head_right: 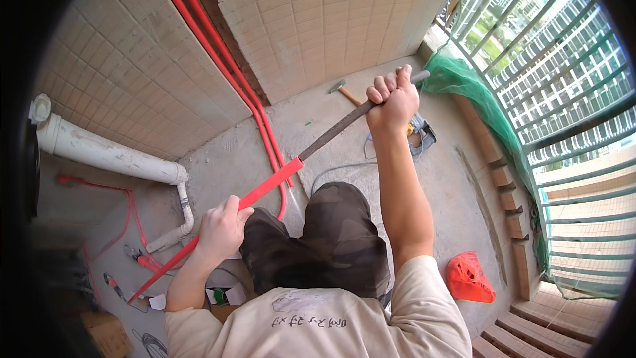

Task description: The person measures, cuts, and bends red pipes, then secures them to the wall using a hammer drill and hammer. They also use pliers to adjust the pipes.

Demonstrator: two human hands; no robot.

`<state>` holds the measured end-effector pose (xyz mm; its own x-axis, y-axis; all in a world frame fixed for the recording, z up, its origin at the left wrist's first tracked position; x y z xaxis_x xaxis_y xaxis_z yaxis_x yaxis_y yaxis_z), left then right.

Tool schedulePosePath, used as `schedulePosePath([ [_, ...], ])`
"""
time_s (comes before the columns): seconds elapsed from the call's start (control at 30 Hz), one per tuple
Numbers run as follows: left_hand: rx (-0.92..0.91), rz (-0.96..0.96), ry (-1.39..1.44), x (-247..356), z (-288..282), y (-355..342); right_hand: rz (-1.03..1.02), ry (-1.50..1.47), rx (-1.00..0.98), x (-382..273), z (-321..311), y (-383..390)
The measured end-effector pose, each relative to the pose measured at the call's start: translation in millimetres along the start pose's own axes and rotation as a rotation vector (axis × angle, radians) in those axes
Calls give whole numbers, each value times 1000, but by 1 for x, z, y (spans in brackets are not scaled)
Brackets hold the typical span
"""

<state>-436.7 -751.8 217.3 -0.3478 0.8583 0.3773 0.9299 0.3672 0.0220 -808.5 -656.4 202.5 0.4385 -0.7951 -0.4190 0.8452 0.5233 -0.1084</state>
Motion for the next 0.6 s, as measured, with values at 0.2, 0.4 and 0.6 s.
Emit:
schedulePosePath([
  [0.2, -10, -19, -50, -11, 6, -24, -70, 47, -76, -31, 34, 18],
  [0.4, 70, 139, 80, 36, -16, -35, -116, 178, -260, -13, 53, 58],
  [0.6, 105, 194, 78, 44, -20, -45, -120, -142, -311, -66, -9, 9],
])
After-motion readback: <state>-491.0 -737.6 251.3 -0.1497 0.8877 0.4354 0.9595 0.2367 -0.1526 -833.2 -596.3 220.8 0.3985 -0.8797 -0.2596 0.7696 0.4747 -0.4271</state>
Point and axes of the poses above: each hand's wrist, its own y-axis away from the middle knuckle, its own z-axis out of the palm, x = y × z, the point moved 10 cm from there along -y, towards the middle knuckle, and after that the axes turned 9 degrees about -x, right-handed, at the moved point
